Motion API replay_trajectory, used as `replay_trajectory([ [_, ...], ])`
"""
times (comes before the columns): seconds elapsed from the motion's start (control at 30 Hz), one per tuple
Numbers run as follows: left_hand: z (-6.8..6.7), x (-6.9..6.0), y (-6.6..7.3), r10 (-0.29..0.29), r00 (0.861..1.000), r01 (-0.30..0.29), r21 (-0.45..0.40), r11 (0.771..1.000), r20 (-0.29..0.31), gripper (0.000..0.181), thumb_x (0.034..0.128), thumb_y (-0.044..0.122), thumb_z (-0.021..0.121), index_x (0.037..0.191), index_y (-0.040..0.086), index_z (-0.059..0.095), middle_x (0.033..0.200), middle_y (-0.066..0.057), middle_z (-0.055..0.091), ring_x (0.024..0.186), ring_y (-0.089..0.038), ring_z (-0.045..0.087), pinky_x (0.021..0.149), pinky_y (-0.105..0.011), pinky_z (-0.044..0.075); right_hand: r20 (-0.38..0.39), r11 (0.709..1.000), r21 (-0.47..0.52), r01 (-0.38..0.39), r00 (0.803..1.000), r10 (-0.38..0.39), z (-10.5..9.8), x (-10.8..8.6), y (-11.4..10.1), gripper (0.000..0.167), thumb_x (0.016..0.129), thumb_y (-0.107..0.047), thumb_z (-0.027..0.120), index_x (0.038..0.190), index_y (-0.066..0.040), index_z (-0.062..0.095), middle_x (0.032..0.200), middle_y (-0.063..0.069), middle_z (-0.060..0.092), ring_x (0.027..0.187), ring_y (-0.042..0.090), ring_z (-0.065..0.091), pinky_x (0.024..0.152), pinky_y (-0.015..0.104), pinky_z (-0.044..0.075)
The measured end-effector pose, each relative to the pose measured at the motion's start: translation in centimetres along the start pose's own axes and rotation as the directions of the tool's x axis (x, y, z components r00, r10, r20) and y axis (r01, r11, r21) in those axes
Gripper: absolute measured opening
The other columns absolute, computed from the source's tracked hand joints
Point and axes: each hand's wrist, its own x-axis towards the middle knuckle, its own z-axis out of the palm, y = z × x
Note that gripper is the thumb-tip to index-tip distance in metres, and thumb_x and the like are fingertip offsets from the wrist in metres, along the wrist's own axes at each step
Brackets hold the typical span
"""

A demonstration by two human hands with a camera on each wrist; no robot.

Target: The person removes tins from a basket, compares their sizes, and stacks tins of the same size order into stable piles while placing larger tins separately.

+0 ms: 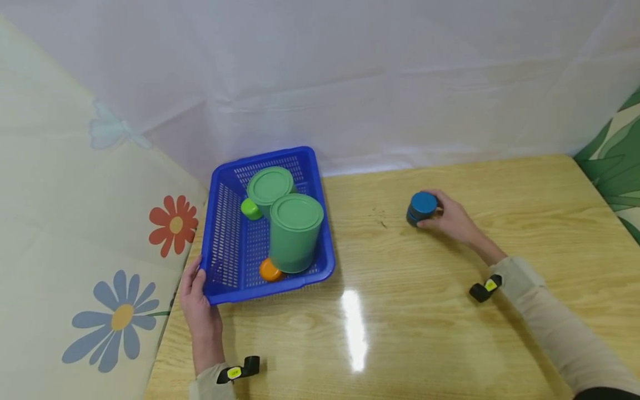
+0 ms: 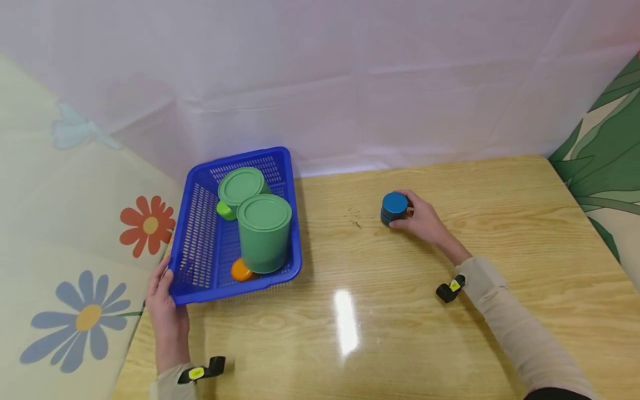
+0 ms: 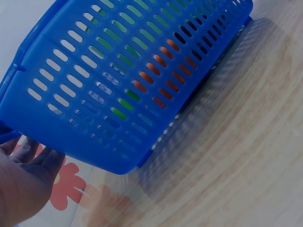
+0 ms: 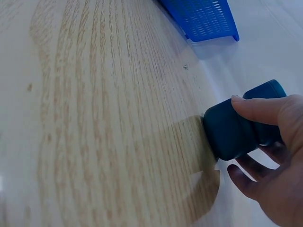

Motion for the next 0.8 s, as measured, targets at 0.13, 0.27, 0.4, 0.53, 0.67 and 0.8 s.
replay_trajectory([
  [0.13,-0.1,0.0,0.0,-0.006,1.000,0.006,-0.001,1.000,0.001,0.040,0.1096,0.020,0.052,0.147,0.007,0.057,0.138,-0.002,0.059,0.122,-0.019,0.055,0.092,-0.020,0.052,0.014,1.000,0.007,-0.019,1.000,0.018,-0.1,0.0,-0.2,0.075,0.083,0.007,0.082,0.146,0.009,0.042,0.142,0.033,0.050,0.132,0.050,0.048,0.109,0.063,0.039],
  [0.27,-0.1,-0.1,0.0,-0.012,1.000,0.012,0.001,1.000,-0.005,0.040,0.1097,0.021,0.052,0.147,0.008,0.058,0.138,-0.002,0.058,0.123,-0.019,0.055,0.093,-0.020,0.052,0.026,0.999,0.017,-0.033,0.999,0.032,-0.1,0.0,-0.4,0.076,0.084,0.005,0.083,0.148,0.008,0.041,0.143,0.032,0.049,0.135,0.051,0.046,0.111,0.064,0.037],
  [0.4,-0.1,0.0,0.0,-0.004,1.000,0.004,0.025,1.000,-0.016,0.038,0.1098,0.021,0.052,0.145,0.010,0.060,0.138,-0.002,0.059,0.123,-0.019,0.055,0.094,-0.020,0.051,0.040,0.999,0.011,-0.032,0.999,0.031,-0.2,-0.1,-0.5,0.079,0.085,0.002,0.083,0.150,0.007,0.039,0.145,0.032,0.048,0.135,0.051,0.046,0.108,0.064,0.039],
  [0.53,-0.1,0.0,-0.1,0.001,1.000,0.000,0.029,1.000,-0.019,0.037,0.1096,0.021,0.052,0.144,0.011,0.061,0.136,-0.001,0.060,0.122,-0.019,0.055,0.095,-0.020,0.050,0.057,0.999,-0.006,-0.037,0.998,0.037,-0.4,-0.1,-0.6,0.085,0.085,0.001,0.084,0.154,0.006,0.035,0.148,0.033,0.044,0.135,0.053,0.045,0.107,0.065,0.040],
  [0.67,-0.1,0.1,-0.2,-0.004,1.000,0.004,0.024,1.000,-0.017,0.039,0.1096,0.021,0.052,0.146,0.008,0.058,0.135,-0.002,0.060,0.121,-0.019,0.056,0.094,-0.020,0.050,0.084,0.999,-0.022,-0.039,0.996,0.040,-1.1,-0.2,-1.2,0.090,0.084,0.000,0.084,0.157,0.005,0.030,0.153,0.032,0.040,0.138,0.053,0.041,0.108,0.065,0.038],
  [0.8,0.0,0.1,-0.1,-0.007,1.000,0.008,0.030,1.000,-0.010,0.040,0.1100,0.021,0.051,0.147,0.007,0.057,0.136,-0.002,0.059,0.120,-0.019,0.055,0.093,-0.020,0.051,0.157,1.000,-0.017,-0.008,0.988,0.011,-2.2,-0.2,-2.1,0.099,0.085,0.001,0.083,0.161,0.002,0.019,0.158,0.033,0.030,0.143,0.055,0.032,0.112,0.068,0.031],
])
